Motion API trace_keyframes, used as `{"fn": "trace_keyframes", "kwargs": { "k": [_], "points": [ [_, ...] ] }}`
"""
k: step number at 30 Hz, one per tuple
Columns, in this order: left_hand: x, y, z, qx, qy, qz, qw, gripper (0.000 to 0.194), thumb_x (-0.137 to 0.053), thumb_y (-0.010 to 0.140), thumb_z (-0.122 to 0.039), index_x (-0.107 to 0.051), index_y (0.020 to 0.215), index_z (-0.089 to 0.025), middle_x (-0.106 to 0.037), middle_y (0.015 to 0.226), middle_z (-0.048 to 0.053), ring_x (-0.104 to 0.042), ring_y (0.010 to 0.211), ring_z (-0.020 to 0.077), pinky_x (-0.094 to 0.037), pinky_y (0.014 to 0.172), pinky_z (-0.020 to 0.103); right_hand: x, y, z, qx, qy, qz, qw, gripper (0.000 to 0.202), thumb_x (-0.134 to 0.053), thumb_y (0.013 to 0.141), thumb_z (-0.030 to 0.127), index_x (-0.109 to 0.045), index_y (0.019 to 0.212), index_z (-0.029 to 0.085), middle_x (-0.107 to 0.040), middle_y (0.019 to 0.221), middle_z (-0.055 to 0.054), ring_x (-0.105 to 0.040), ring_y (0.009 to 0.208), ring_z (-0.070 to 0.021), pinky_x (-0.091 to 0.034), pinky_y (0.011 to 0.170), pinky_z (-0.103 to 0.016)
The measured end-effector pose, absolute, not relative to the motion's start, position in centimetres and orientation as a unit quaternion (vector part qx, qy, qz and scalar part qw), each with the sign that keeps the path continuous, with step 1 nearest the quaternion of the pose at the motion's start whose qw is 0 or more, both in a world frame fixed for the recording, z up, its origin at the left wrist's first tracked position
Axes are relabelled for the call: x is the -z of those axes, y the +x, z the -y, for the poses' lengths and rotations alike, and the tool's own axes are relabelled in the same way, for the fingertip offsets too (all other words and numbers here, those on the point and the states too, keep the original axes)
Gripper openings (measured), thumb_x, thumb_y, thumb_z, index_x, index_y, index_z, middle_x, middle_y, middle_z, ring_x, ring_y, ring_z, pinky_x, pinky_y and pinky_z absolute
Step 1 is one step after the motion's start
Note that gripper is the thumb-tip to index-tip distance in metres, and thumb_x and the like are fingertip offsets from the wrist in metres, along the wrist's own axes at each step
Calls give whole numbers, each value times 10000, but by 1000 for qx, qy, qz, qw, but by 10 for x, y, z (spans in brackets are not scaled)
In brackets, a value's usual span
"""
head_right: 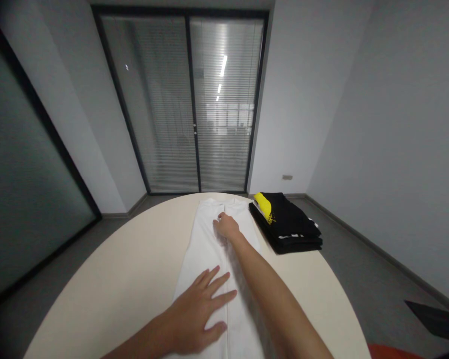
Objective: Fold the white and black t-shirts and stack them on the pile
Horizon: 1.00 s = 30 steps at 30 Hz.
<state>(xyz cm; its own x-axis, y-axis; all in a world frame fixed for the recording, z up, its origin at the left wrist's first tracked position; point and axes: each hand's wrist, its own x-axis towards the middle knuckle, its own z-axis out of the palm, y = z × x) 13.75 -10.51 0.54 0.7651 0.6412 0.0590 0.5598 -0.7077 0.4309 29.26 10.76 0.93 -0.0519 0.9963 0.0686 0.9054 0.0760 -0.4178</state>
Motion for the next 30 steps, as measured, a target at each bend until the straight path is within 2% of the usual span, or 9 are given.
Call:
{"fn": "trace_keyframes", "kwargs": {
  "k": [5, 10, 12, 16, 21, 25, 30],
  "points": [
    [-6, 138, 103, -101, 918, -325, 206, 674, -542, 940, -543, -345, 1551, -338, -233, 1664, 92, -121, 1529, 411, -151, 1203, 676, -5, 274, -121, -123, -681, 700, 174, 325, -561, 923, 335, -668, 1210, 226, -731, 1158, -117, -680, 1064, -264, -493, 839, -336],
    [-5, 138, 102, -104, 916, -326, 212, 674, -546, 938, -546, -340, 1549, -349, -224, 1668, 73, -105, 1533, 405, -142, 1210, 669, -4, 270, -125, -86, -681, 699, 198, 337, -429, 964, 182, -690, 1172, 231, -688, 1217, -116, -666, 1085, -228, -481, 872, -311],
    [-4, 137, 102, -105, 916, -324, 212, 685, -558, 931, -542, -340, 1550, -348, -210, 1673, 69, -97, 1532, 413, -147, 1208, 672, -3, 272, -124, -62, -686, 696, 200, 346, -401, 976, 182, -681, 1179, 198, -663, 1233, -163, -655, 1094, -258, -479, 883, -348],
    [-2, 137, 100, -106, 917, -319, 216, 704, -567, 922, -540, -330, 1556, -347, -187, 1677, 84, -110, 1525, 432, -160, 1192, 694, 1, 274, -121, -44, -686, 704, 180, 294, -445, 954, 172, -704, 1093, 154, -686, 1112, -213, -660, 1041, -298, -480, 852, -389],
    [-3, 137, 100, -101, 916, -318, 222, 720, -579, 916, -536, -320, 1562, -350, -186, 1676, 91, -97, 1528, 422, -144, 1193, 691, 1, 279, -126, -52, -672, 715, 185, 273, -470, 979, 231, -701, 1123, 222, -714, 1105, -124, -674, 982, -220, -468, 823, -304],
    [-5, 136, 101, -92, 914, -323, 227, 706, -561, 932, -527, -305, 1568, -359, -149, 1682, 80, -72, 1536, 394, -131, 1205, 669, 2, 288, -130, -61, -662, 721, 195, 249, -503, 970, 258, -720, 1088, 229, -712, 1125, -79, -662, 1012, -196, -456, 832, -260],
    [-6, 135, 102, -98, 913, -328, 224, 680, -541, 946, -531, -320, 1564, -355, -103, 1686, 69, -71, 1542, 365, -122, 1217, 644, -4, 304, -119, -36, -680, 701, 214, 298, -470, 958, 239, -681, 1164, 199, -674, 1198, -113, -643, 1080, -213, -457, 859, -272]
  ]
}}
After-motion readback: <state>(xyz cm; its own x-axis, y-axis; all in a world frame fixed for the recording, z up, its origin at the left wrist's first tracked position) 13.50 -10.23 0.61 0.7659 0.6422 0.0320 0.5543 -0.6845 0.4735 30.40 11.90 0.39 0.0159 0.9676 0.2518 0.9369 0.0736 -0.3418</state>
